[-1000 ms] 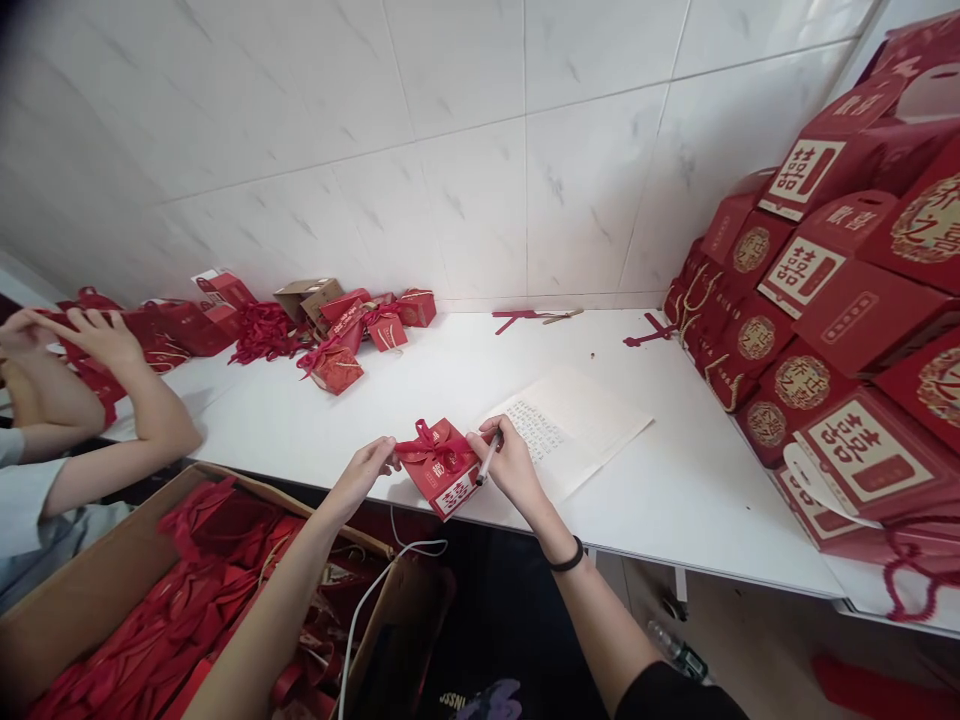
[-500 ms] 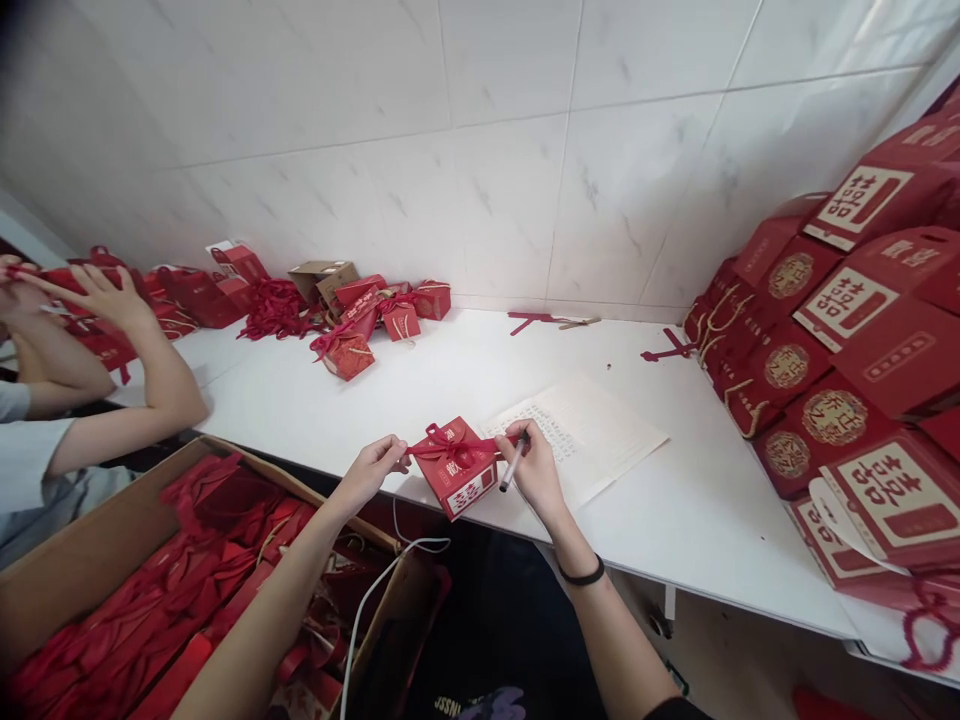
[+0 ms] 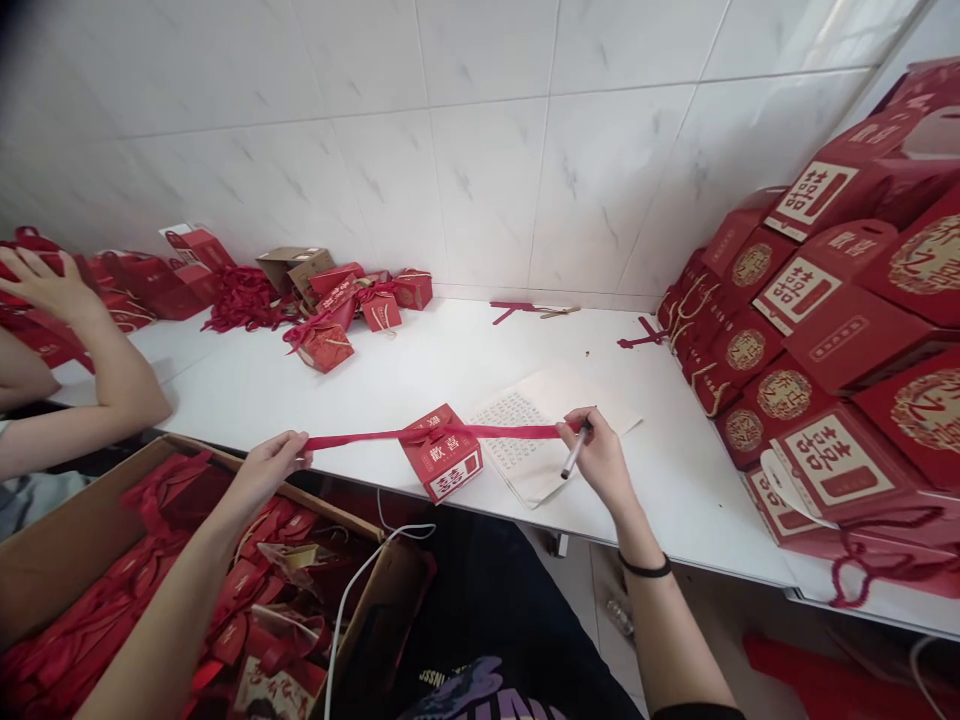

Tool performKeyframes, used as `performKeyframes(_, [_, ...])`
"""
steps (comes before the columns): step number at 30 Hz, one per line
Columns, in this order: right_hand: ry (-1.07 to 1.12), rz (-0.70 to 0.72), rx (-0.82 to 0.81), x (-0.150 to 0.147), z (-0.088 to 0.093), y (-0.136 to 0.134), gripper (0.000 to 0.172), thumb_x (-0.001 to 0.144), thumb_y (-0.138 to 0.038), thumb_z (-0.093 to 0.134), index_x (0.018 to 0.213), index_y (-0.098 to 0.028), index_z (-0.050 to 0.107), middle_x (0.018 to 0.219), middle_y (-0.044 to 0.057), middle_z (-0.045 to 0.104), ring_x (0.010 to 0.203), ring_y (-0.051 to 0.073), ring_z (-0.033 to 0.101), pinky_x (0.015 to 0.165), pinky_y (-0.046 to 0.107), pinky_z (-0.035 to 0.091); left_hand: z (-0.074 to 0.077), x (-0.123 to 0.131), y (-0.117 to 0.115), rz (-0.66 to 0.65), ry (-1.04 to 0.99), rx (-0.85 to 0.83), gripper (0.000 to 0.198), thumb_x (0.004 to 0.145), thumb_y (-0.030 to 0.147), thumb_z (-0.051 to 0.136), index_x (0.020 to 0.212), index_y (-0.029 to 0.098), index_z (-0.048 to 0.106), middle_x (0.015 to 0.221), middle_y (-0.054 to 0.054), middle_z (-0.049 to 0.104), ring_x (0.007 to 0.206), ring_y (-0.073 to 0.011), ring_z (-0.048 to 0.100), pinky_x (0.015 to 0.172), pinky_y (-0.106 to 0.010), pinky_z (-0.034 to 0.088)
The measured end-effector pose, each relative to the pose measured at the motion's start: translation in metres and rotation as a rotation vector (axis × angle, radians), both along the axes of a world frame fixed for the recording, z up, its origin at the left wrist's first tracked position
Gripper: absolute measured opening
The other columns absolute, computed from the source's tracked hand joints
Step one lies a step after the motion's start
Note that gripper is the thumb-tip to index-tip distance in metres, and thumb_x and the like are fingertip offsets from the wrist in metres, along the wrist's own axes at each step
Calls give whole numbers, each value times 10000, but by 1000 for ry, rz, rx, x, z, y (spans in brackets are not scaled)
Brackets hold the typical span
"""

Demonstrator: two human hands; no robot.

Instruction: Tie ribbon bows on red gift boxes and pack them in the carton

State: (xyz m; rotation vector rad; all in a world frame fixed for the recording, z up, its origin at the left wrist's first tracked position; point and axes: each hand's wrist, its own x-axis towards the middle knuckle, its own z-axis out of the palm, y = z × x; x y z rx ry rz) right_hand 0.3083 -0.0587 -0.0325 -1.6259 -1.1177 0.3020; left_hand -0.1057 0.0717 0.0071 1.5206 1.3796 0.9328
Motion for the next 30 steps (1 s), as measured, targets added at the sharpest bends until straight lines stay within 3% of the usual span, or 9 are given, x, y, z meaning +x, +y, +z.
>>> performKeyframes(5, [-437,23,-146,60,6,14,180,878,-271,438,949,-158,560,880,118,642,774,225,602,670,334,469,6,-4,10,-35,-1,-43,460,568,611,668,532,177,521,583,7,512,618,-136,519,602,-246,514])
performKeyframes(9, [-541,97,-202,74,16,36,298,812,-63,418,1002,-159,626,926,133,652,915,270,599,798,400,459,8,15,18,-37,32,5,426,597,598,614,583,190,493,687,-13,546,752,-184,559,697,-299,538])
performKeyframes(14, [-541,242,-152,8,33,42,297,883,-220,496,1168,-170,560,1129,124,612,1032,264,574,877,401,462,11,52,3,86,427,283,389,729,457,515,989,168,526,1141,-132,579,1145,-293,495,1030,-449,358])
performKeyframes(16, [-398,468,-123,-31,39,37,255,946,-341,433,1084,-187,584,1085,90,633,968,224,602,822,350,487,14,71,-7,-77,543,377,449,787,409,482,1159,158,478,1280,-129,520,1231,-269,440,1081,-415,291])
performKeyframes(18, [-351,519,-119,-66,43,32,264,935,-412,460,1015,-196,588,1004,77,650,898,219,612,757,334,484,15,88,-14,-288,573,372,448,832,393,438,1221,171,460,1321,-99,509,1249,-239,431,1089,-378,273])
performKeyframes(20, [-353,467,-176,-89,44,29,238,895,-431,533,934,-200,578,879,61,654,788,216,615,663,313,460,15,101,-19,-419,584,324,396,855,385,410,1183,181,501,1270,-80,558,1200,-227,478,1058,-357,305])
performKeyframes(23, [-357,351,-293,-104,45,24,159,862,-360,591,861,-207,546,705,18,622,631,189,587,554,272,392,18,108,-25,-494,588,262,314,868,405,399,1019,187,567,1062,-65,645,988,-214,588,896,-325,413])
performKeyframes(27, [-370,239,-369,-105,49,15,56,858,-229,567,825,-202,530,602,-17,564,577,172,558,545,253,346,24,106,-37,-438,645,201,305,851,486,430,877,207,550,828,-27,643,737,-193,596,677,-295,418])
performKeyframes(30, [-247,293,-390,-101,52,10,147,868,-295,563,757,-213,513,550,-39,524,548,162,540,535,246,336,25,104,-40,-400,620,151,327,822,523,463,768,204,509,664,8,589,614,-165,543,594,-269,380])
